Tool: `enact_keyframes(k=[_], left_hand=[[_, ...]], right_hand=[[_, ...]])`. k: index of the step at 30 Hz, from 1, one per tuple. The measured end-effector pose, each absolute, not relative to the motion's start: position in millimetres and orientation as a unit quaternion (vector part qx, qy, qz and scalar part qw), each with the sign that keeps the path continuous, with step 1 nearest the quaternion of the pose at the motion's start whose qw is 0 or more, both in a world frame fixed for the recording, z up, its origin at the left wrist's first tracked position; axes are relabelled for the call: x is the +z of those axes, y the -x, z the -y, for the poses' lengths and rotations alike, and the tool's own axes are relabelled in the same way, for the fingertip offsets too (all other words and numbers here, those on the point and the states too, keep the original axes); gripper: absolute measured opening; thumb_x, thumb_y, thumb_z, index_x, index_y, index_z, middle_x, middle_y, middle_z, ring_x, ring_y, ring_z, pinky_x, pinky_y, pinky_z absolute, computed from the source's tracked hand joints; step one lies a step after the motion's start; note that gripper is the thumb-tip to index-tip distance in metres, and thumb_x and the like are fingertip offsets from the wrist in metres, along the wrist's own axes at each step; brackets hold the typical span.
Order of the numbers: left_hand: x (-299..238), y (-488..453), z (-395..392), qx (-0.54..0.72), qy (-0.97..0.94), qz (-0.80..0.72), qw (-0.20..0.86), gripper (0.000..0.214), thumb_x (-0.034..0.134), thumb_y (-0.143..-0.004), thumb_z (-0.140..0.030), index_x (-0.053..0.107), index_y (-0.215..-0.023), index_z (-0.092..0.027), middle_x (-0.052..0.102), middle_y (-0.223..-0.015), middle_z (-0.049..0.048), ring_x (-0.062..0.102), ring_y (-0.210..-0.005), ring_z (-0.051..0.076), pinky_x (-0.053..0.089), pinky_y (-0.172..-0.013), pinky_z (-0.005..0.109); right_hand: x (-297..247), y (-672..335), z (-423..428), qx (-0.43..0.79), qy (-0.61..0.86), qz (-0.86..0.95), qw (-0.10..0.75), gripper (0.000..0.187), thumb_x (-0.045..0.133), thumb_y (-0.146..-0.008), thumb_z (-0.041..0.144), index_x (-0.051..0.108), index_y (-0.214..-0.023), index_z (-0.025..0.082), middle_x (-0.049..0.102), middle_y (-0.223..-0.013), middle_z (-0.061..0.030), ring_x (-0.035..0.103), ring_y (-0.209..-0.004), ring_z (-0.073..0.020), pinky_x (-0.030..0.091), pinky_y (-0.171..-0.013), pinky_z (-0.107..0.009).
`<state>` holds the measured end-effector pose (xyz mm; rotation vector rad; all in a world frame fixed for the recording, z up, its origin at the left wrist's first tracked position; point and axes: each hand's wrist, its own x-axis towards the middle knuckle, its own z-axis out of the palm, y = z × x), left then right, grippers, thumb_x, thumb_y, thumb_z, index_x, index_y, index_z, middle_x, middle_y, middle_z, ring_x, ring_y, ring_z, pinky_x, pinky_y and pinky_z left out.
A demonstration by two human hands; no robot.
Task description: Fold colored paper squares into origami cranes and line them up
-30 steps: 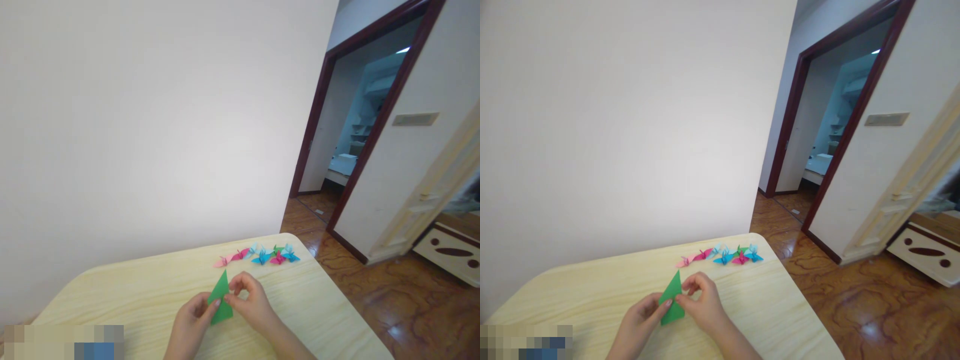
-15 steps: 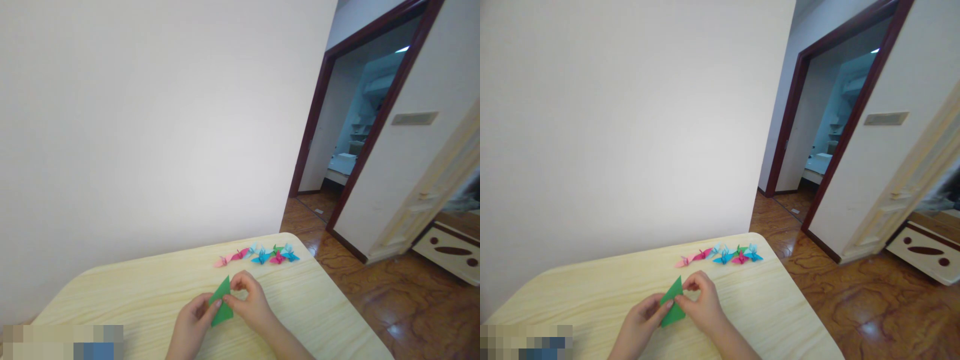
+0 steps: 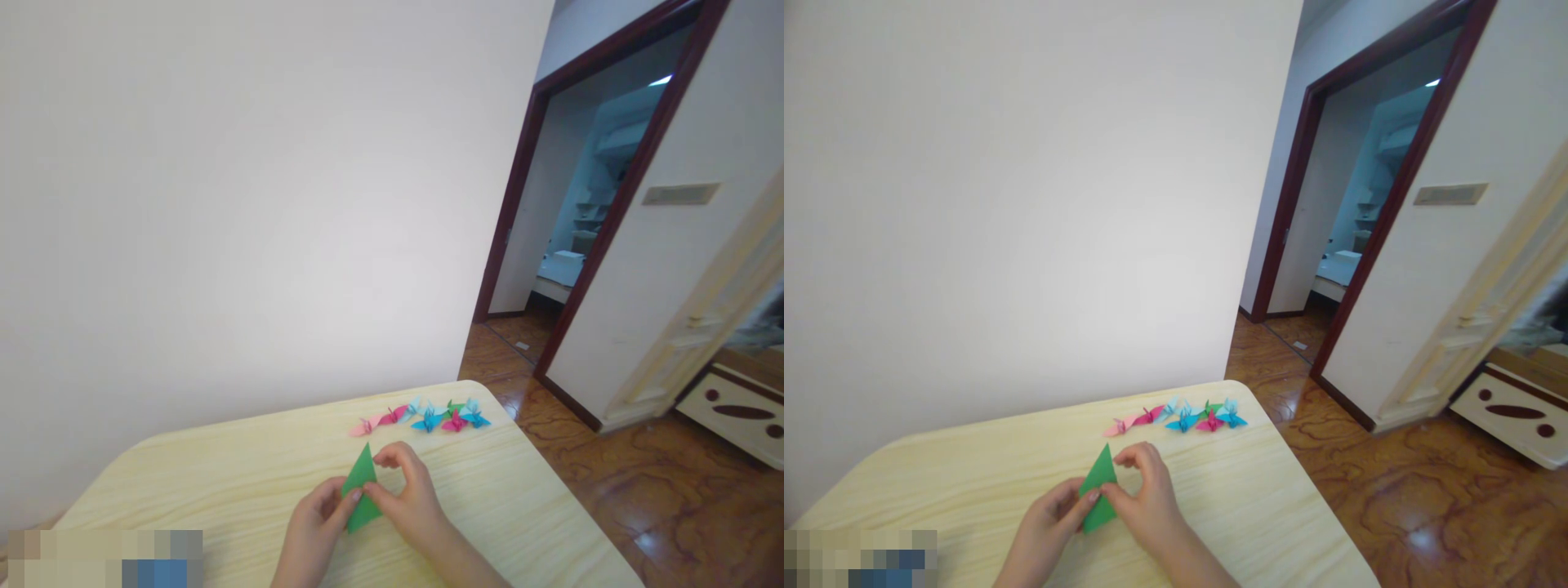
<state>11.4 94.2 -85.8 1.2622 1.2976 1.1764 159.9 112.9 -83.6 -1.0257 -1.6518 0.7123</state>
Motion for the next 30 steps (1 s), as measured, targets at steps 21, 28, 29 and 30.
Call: enact_keyframes(k=[21, 28, 29, 30], left_hand=[[-79.1, -10.9, -92.3, 0.479, -0.518, -0.547, 0.45, 0.036, 0.067, -0.056, -0.053, 0.068, -0.061, -0.018, 0.063, -0.051, -0.0001, 0.056, -0.052, 0.017, 0.045, -0.052, 0.025], [-81.9, -9.6, -93.8, 0.483, -0.523, -0.539, 0.451, 0.034, 0.067, -0.057, -0.051, 0.069, -0.064, -0.018, 0.064, -0.053, -0.0001, 0.055, -0.051, 0.017, 0.044, -0.051, 0.024], [-83.1, -9.2, -94.1, 0.482, -0.523, -0.537, 0.454, 0.034, 0.067, -0.058, -0.051, 0.069, -0.065, -0.018, 0.064, -0.053, 0.0, 0.055, -0.051, 0.016, 0.044, -0.05, 0.024], [-84.3, -8.8, -94.3, 0.482, -0.522, -0.536, 0.456, 0.034, 0.067, -0.058, -0.05, 0.07, -0.066, -0.017, 0.064, -0.054, 0.0, 0.055, -0.051, 0.016, 0.044, -0.05, 0.024]], right_hand=[[-85.1, -159.1, -114.6, 0.295, 0.444, 0.681, 0.503, 0.025, 0.063, -0.061, 0.006, 0.056, -0.08, 0.019, 0.059, -0.08, -0.0004, 0.055, -0.077, -0.0164, 0.042, -0.069, -0.026], [-85.8, -159.0, -114.9, 0.306, 0.436, 0.683, 0.499, 0.024, 0.062, -0.061, 0.005, 0.056, -0.08, 0.019, 0.059, -0.08, -0.0003, 0.055, -0.077, -0.0163, 0.042, -0.069, -0.026], [-86.0, -158.8, -114.9, 0.307, 0.44, 0.679, 0.501, 0.025, 0.062, -0.061, 0.005, 0.056, -0.081, 0.019, 0.059, -0.08, -0.0003, 0.055, -0.077, -0.0163, 0.042, -0.069, -0.026], [-86.1, -158.5, -114.9, 0.309, 0.444, 0.675, 0.502, 0.027, 0.062, -0.061, 0.005, 0.056, -0.082, 0.019, 0.059, -0.08, -0.0002, 0.055, -0.076, -0.0162, 0.042, -0.069, -0.026]])
